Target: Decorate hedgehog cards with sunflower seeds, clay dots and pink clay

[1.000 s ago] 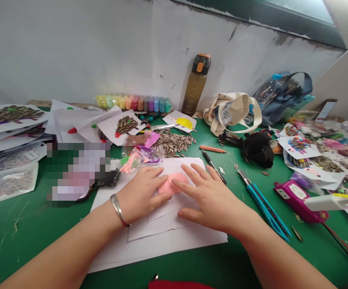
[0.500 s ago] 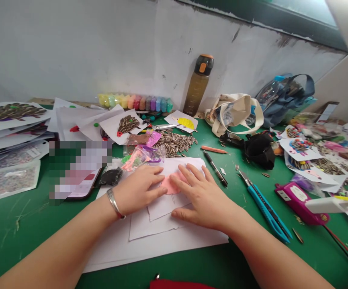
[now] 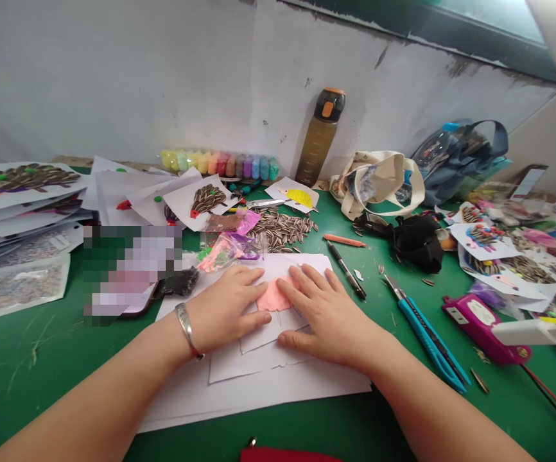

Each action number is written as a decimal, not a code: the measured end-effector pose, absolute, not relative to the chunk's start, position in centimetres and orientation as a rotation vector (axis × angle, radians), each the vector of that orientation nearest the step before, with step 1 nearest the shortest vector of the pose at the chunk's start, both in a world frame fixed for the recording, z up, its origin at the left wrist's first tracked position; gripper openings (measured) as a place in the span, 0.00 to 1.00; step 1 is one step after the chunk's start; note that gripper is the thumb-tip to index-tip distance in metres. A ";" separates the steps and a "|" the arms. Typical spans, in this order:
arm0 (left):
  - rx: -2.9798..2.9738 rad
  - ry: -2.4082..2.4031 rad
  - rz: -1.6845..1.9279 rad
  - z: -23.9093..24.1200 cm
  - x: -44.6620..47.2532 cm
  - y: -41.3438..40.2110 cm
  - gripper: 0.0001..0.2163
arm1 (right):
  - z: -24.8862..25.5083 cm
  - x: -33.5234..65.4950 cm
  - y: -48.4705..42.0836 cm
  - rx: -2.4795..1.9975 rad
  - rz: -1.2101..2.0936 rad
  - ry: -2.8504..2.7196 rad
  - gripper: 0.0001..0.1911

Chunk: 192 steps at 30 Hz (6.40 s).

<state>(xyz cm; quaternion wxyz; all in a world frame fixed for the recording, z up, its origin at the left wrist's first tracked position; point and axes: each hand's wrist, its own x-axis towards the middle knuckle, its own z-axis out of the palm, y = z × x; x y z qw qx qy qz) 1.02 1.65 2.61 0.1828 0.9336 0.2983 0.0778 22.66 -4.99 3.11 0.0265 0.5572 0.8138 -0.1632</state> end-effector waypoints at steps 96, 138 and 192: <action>2.697 0.994 0.154 2.5 1.4 1.1 0.24 | 3.0 22.8 -5.1 1.714 -0.508 2.554 0.44; 2.718 1.139 0.211 1.3 2.4 0.5 0.33 | 3.5 24.2 -4.3 2.013 -0.418 2.627 0.41; 2.723 1.112 0.037 1.8 1.8 1.0 0.34 | 4.8 24.8 -4.5 1.764 -0.428 2.618 0.15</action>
